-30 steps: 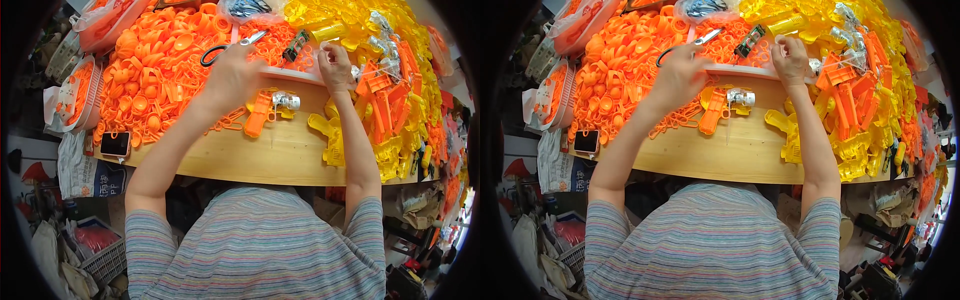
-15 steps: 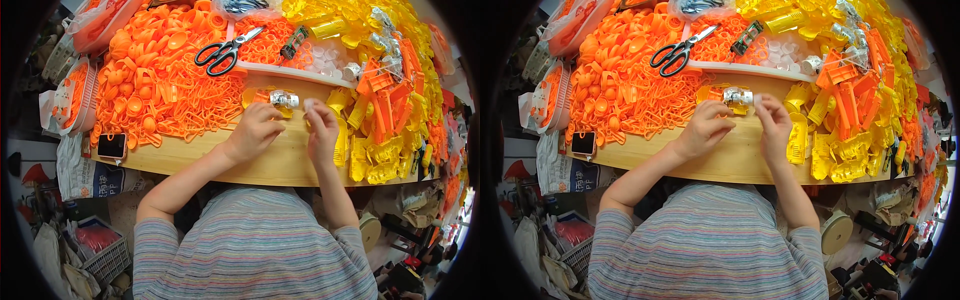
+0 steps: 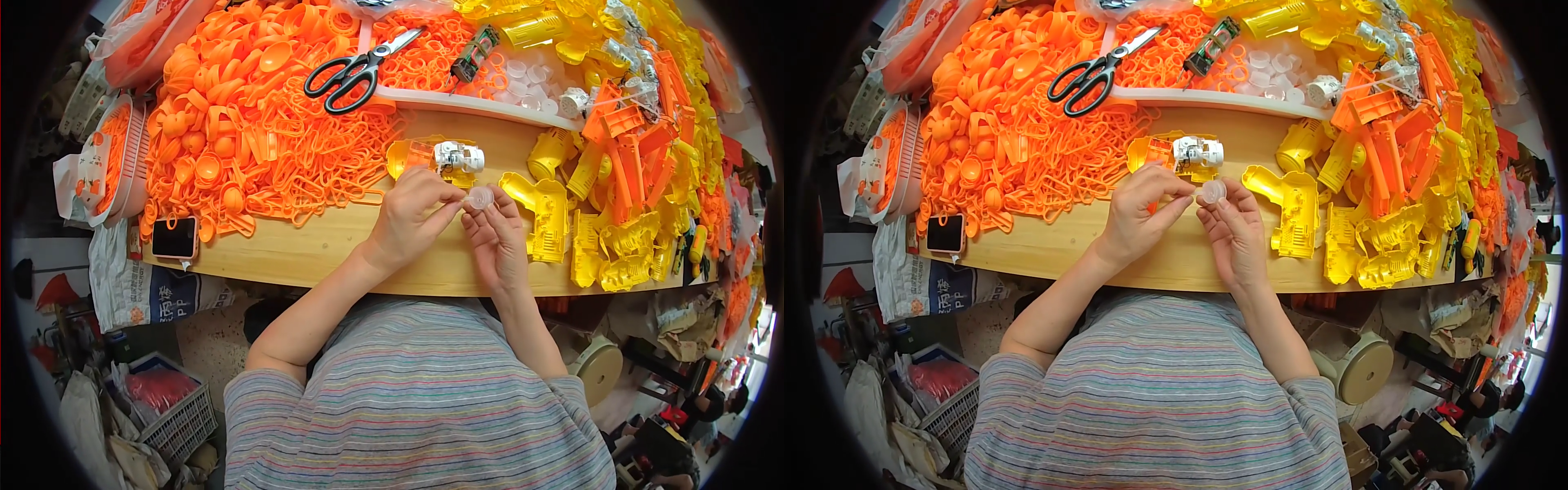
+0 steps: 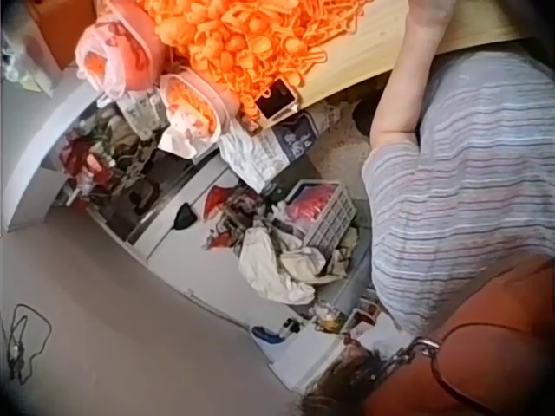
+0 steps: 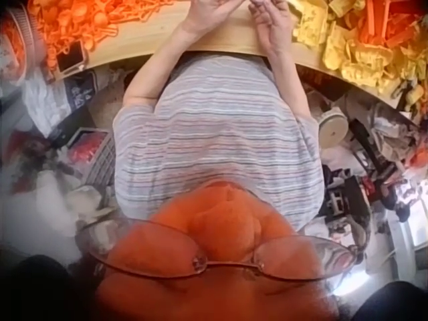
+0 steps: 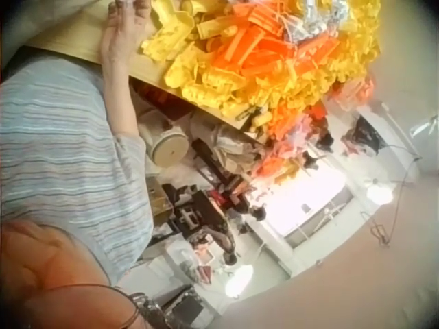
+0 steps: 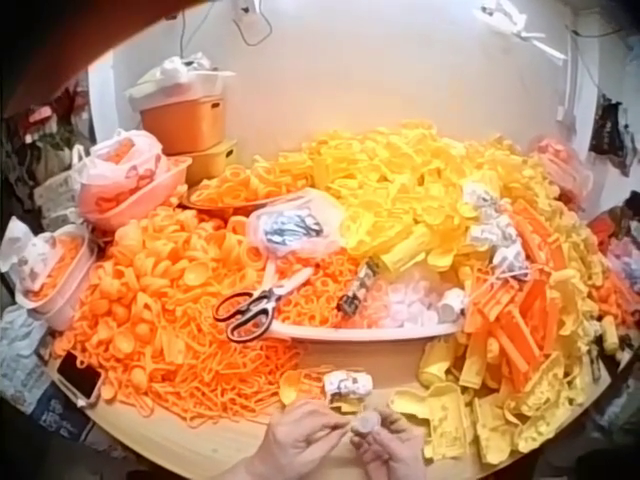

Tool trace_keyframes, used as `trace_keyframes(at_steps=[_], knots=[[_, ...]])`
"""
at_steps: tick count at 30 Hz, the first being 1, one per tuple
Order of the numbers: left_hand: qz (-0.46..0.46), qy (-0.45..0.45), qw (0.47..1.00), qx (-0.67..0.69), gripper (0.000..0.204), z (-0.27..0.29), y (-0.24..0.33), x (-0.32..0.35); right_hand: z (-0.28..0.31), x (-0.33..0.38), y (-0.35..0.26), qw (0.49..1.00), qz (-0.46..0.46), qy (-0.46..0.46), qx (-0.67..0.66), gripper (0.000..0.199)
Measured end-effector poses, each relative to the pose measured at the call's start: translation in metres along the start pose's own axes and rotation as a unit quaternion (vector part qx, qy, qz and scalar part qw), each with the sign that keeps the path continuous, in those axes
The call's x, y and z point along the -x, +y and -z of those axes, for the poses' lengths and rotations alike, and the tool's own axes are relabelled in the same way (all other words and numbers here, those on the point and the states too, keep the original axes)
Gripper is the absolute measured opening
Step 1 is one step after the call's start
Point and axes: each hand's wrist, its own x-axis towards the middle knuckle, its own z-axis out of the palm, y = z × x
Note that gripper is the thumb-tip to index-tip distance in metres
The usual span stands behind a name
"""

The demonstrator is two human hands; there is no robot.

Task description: Assembling and labeling plastic toy gun components at a workbench.

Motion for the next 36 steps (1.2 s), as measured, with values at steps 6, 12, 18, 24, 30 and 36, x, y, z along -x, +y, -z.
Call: trace_keyframes(at_steps=[6,12,18,24,30,36], knots=[[0.012,-0.034,0.999,-0.013,0.006,0.005,0.003,0.000,-0.005,0.003,0.007,1.000,-0.001,-0.007,0.018,0.038],[0.047,-0.062,0.996,-0.046,0.007,0.005,-0.001,0.000,-0.007,0.005,0.007,0.998,0.002,-0.017,0.066,0.039],[0.025,-0.047,0.999,0.003,0.012,0.001,0.004,0.004,-0.008,0.005,0.009,0.997,0.000,-0.018,0.079,0.038],[0.108,-0.060,0.990,0.068,0.009,-0.001,0.004,0.006,-0.007,0.004,0.007,0.996,-0.004,-0.027,0.081,0.036],[0.016,-0.046,0.999,0.007,0.008,-0.003,0.004,0.005,-0.003,0.000,0.008,0.994,0.002,-0.052,0.093,0.037],[-0.015,-0.037,0.999,-0.015,0.012,-0.005,-0.001,0.006,-0.005,-0.003,0.010,0.994,0.023,-0.072,0.085,0.037]])
